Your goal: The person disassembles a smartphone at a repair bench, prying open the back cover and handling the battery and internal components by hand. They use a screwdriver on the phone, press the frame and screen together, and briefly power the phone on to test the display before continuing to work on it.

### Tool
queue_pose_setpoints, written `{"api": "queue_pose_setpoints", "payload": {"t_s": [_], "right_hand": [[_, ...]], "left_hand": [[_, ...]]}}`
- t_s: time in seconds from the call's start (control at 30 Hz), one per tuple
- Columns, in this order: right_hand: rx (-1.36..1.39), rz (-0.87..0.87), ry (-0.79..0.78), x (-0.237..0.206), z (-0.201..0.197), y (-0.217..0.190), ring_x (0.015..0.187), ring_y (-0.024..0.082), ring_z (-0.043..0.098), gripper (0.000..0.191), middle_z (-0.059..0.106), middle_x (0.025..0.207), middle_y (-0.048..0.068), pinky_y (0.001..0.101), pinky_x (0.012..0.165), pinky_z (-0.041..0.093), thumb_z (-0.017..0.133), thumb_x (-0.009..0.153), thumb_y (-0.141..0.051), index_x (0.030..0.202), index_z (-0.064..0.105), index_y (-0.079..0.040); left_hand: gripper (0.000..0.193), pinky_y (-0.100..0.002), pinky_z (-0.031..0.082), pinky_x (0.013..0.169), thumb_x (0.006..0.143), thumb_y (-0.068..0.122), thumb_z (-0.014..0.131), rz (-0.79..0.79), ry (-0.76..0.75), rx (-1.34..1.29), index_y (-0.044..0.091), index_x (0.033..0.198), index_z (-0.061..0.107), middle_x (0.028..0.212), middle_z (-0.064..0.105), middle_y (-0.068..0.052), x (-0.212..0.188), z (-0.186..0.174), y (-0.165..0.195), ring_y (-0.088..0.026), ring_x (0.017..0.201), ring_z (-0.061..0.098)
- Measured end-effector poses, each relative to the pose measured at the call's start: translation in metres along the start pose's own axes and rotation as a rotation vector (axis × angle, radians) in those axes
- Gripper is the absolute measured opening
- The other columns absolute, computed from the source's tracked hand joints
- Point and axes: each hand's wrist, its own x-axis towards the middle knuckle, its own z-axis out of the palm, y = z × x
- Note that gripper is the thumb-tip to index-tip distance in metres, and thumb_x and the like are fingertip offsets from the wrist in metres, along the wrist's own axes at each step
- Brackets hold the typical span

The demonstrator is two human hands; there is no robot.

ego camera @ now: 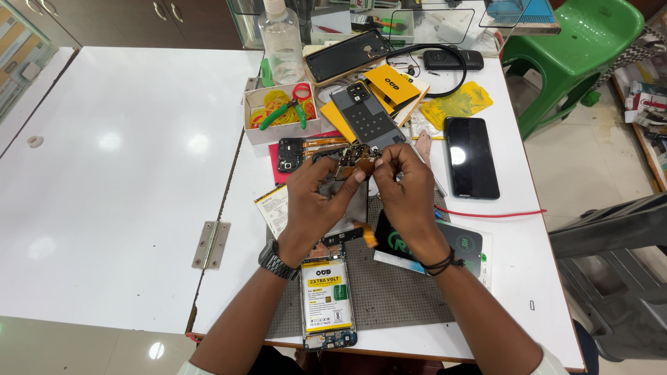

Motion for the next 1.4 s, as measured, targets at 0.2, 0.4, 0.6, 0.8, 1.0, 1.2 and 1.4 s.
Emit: {"api": "queue_pose_setpoints", "payload": {"t_s": [0.2,0.4,0.6,0.8,1.0,1.2,1.4], "right_hand": [[0.287,0.000,0.009,-0.003,0.003,0.009,0.079,0.007,0.050,0.010,0.057,0.089,0.001,0.0235,0.072,0.044,0.057,0.106,-0.011,0.102,0.060,-0.002],[0.426,0.018,-0.039,0.000,0.001,0.011,0.079,0.009,0.057,0.025,0.065,0.091,0.003,0.0249,0.076,0.049,0.052,0.110,-0.022,0.103,0.065,-0.003],[0.326,0.054,-0.019,0.001,0.005,0.008,0.083,0.008,0.058,0.013,0.067,0.096,0.003,0.0248,0.077,0.051,0.060,0.105,-0.013,0.107,0.066,-0.002],[0.194,0.046,-0.035,0.001,0.004,-0.004,0.090,0.009,0.065,0.017,0.072,0.101,0.004,0.0254,0.083,0.055,0.067,0.098,-0.008,0.114,0.067,-0.002],[0.211,0.021,-0.064,0.000,0.008,-0.005,0.093,0.010,0.067,0.021,0.072,0.105,0.004,0.0268,0.086,0.056,0.067,0.100,-0.013,0.117,0.067,-0.002],[0.351,0.072,-0.069,0.003,0.003,0.003,0.092,0.009,0.064,0.026,0.071,0.103,0.003,0.0258,0.085,0.056,0.067,0.103,-0.021,0.120,0.068,-0.001],[0.378,0.048,0.092,0.002,0.000,0.010,0.083,0.008,0.061,0.022,0.070,0.098,0.002,0.0241,0.077,0.052,0.066,0.105,-0.021,0.113,0.067,-0.001]], "left_hand": [[0.032,-0.028,0.045,0.060,0.091,0.030,0.081,-0.137,0.054,-0.030,0.001,0.090,0.068,0.078,0.065,-0.005,0.001,0.002,-0.006,-0.011,0.068,0.058],[0.029,-0.023,0.048,0.068,0.095,0.032,0.076,-0.332,0.164,-0.300,0.003,0.096,0.070,0.085,0.070,0.003,0.005,0.002,-0.023,-0.003,0.075,0.057],[0.028,-0.024,0.047,0.068,0.097,0.031,0.075,-0.365,0.203,-0.320,0.004,0.095,0.068,0.085,0.069,0.002,0.006,0.001,-0.025,-0.004,0.076,0.056],[0.023,-0.026,0.053,0.077,0.097,0.023,0.077,-0.022,0.167,-0.103,0.002,0.099,0.069,0.096,0.072,-0.005,0.002,-0.004,-0.002,-0.012,0.086,0.069],[0.026,-0.029,0.049,0.065,0.091,0.024,0.082,-0.109,0.144,-0.044,0.001,0.095,0.069,0.082,0.069,-0.007,0.004,-0.005,0.002,-0.015,0.072,0.065],[0.030,-0.029,0.052,0.070,0.092,0.028,0.081,-0.099,0.060,-0.096,0.001,0.101,0.070,0.088,0.069,-0.007,0.004,-0.005,-0.004,-0.015,0.078,0.066],[0.040,-0.028,0.054,0.086,0.098,0.036,0.072,-0.220,0.010,-0.276,0.004,0.123,0.069,0.113,0.073,-0.007,0.004,-0.008,-0.017,-0.012,0.099,0.067]]}}
